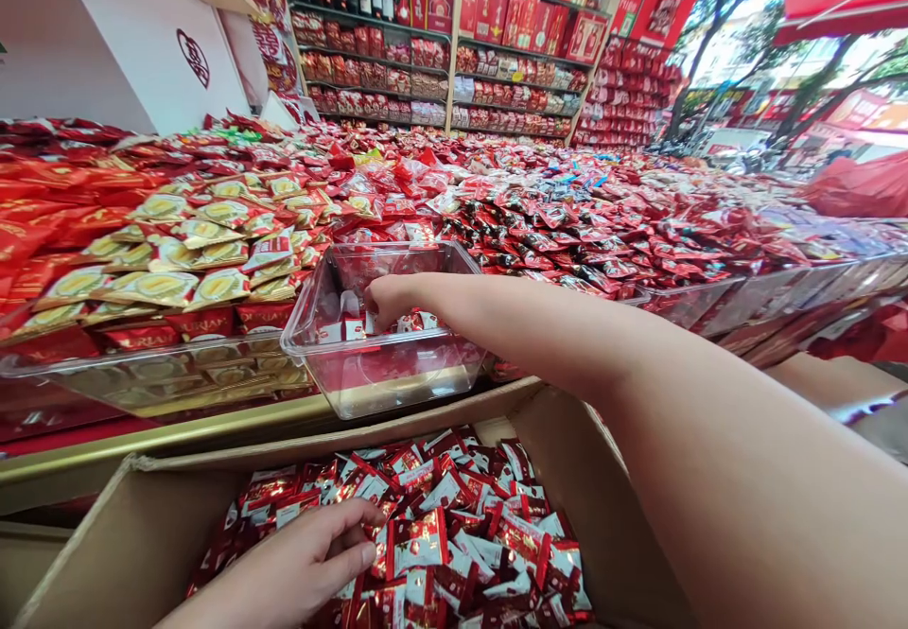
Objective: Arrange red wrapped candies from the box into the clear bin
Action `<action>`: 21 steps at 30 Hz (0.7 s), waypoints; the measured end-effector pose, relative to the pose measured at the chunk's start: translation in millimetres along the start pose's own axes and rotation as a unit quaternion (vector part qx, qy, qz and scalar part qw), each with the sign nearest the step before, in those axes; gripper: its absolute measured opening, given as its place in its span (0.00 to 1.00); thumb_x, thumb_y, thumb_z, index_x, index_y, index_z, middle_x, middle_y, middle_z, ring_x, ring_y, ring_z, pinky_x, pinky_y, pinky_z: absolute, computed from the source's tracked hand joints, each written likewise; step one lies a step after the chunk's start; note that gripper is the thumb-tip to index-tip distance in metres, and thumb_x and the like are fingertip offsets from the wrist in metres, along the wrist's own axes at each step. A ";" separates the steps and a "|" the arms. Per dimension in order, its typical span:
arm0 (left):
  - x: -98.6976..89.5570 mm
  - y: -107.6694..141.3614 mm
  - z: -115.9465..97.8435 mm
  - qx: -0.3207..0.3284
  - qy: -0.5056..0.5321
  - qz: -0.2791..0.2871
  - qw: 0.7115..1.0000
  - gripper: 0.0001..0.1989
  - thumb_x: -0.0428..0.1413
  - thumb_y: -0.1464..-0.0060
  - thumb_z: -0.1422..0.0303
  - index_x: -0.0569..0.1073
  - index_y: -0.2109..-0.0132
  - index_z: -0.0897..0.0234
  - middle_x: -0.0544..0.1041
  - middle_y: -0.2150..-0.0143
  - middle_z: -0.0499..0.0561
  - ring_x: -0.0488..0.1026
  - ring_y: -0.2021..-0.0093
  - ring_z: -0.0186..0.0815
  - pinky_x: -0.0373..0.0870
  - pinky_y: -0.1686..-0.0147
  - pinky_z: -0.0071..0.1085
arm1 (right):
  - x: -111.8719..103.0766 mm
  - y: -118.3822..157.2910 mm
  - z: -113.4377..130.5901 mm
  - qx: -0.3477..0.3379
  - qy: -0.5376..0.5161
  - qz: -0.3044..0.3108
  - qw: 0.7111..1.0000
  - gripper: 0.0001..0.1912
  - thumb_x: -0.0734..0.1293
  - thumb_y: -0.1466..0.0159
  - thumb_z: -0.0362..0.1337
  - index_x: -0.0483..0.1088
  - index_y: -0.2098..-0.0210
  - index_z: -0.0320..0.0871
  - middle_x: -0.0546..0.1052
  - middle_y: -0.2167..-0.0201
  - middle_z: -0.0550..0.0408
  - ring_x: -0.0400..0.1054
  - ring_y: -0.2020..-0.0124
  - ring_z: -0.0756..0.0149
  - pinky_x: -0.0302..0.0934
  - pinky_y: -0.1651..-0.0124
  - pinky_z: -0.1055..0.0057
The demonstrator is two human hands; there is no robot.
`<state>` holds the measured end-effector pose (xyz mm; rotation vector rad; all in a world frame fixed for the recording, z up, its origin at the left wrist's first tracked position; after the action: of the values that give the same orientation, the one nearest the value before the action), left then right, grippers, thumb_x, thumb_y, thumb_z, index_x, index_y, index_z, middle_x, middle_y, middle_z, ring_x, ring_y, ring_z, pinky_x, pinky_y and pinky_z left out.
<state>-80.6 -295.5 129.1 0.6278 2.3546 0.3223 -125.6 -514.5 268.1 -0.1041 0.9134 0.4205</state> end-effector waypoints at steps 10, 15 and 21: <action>1.0 1.7 1.0 -0.013 -0.030 0.017 0.999 0.15 0.48 0.50 0.59 0.72 0.58 0.58 0.76 0.61 0.48 0.70 0.63 0.35 0.62 0.63 0.27 | 2.8 14.4 1.3 -0.181 -0.084 0.065 0.978 0.10 0.60 0.44 0.31 0.70 0.66 0.31 0.74 0.63 0.60 0.65 0.63 0.76 0.56 0.56 0.79; 2.0 -1.0 5.0 -0.005 -0.032 0.010 0.999 0.15 0.48 0.51 0.58 0.72 0.59 0.57 0.76 0.64 0.48 0.70 0.66 0.35 0.62 0.66 0.26 | 21.4 -6.7 14.0 -0.193 -0.081 0.062 0.976 0.06 0.63 0.45 0.31 0.71 0.71 0.36 0.75 0.69 0.61 0.65 0.65 0.73 0.58 0.56 0.74; 3.2 -2.1 9.1 -0.012 -0.043 0.011 0.999 0.15 0.49 0.52 0.59 0.72 0.59 0.55 0.76 0.65 0.47 0.69 0.66 0.35 0.61 0.67 0.26 | 24.3 13.5 20.7 -0.183 -0.118 0.079 0.973 0.05 0.65 0.46 0.35 0.71 0.74 0.41 0.73 0.76 0.62 0.66 0.66 0.66 0.60 0.59 0.68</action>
<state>-77.4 -295.0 119.8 0.6444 2.2596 0.3274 -102.5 -489.2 262.9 -0.3135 0.6026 0.7328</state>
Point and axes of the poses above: each hand's wrist, its own y-axis away from the middle knuckle, its own x-axis out of the palm, z = x × y, the point moved 10 cm from there along -y, towards the middle knuckle
